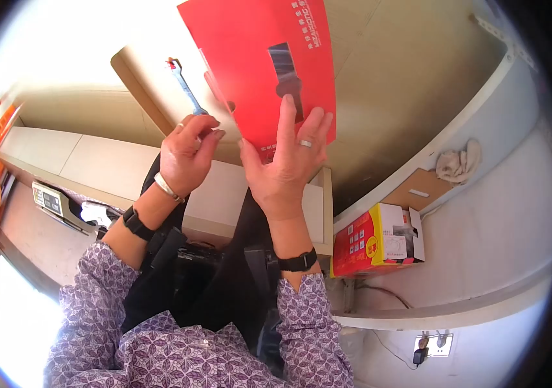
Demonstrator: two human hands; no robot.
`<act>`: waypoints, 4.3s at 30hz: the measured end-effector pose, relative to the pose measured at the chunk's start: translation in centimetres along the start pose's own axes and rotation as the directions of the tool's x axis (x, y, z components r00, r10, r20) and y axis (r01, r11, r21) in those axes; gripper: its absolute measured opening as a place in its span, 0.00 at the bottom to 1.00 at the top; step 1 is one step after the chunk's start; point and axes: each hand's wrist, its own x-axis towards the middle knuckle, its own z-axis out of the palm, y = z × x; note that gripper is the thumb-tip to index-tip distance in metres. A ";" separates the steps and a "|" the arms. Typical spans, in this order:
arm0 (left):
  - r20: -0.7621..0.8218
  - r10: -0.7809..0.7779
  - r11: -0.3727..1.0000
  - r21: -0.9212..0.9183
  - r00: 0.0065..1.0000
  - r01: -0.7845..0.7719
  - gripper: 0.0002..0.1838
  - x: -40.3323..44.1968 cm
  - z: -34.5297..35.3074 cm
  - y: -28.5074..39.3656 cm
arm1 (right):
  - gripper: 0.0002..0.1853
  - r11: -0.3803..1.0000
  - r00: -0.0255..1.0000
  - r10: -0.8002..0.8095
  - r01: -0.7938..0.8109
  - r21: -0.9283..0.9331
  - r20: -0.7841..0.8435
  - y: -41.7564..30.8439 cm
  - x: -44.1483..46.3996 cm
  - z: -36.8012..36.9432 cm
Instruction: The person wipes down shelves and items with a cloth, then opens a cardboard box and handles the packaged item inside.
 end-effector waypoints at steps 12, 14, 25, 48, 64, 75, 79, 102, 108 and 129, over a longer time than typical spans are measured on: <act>-0.108 -0.230 0.937 -0.292 0.967 0.190 0.22 4.3 1.7 2.5 | 0.44 0.947 0.996 0.088 -0.077 -0.312 0.020 0.6 -0.6 3.3; -0.106 -0.263 0.930 -0.292 0.959 0.222 0.21 4.6 1.8 2.7 | 0.42 0.946 0.997 0.068 -0.057 -0.320 0.021 1.1 -0.7 3.3; -0.516 -0.374 0.925 -0.261 0.770 0.275 0.23 1.9 -4.7 -6.4 | 0.36 0.960 0.999 0.033 -0.027 -0.279 0.017 1.5 -0.7 2.9; 0.216 -0.246 0.243 -0.930 0.945 0.276 0.47 -0.6 -5.0 -0.7 | 0.29 0.992 0.998 0.061 -0.059 -0.114 0.012 1.2 -0.4 2.5; 0.081 -0.349 0.280 -0.942 0.933 0.186 0.25 1.8 1.4 0.0 | 0.26 0.778 0.961 0.191 -0.273 0.565 0.201 4.6 -0.5 -3.1; 0.005 -0.483 0.519 -0.804 0.876 0.291 0.24 3.3 3.9 0.0 | 0.26 0.673 0.913 0.320 -0.407 0.617 0.253 1.8 2.6 -5.5; 0.011 -0.548 0.562 -0.736 0.837 0.377 0.17 3.9 3.2 -0.1 | 0.25 0.683 0.904 0.377 -0.420 0.597 0.204 2.9 3.1 -4.9; -0.184 -0.388 0.867 -0.405 0.903 0.290 0.09 4.1 4.1 -1.1 | 0.21 0.691 0.911 0.381 -0.394 0.606 0.159 4.4 4.6 -4.2; -0.192 -0.310 0.924 -0.292 0.931 0.248 0.07 4.1 3.8 -0.7 | 0.21 0.674 0.902 0.401 -0.408 0.616 0.158 4.6 4.6 -4.2; -0.048 -0.241 0.969 0.038 0.969 0.243 0.14 4.7 3.5 1.5 | 0.24 0.658 0.922 0.353 -0.366 0.658 0.160 4.7 4.7 -3.8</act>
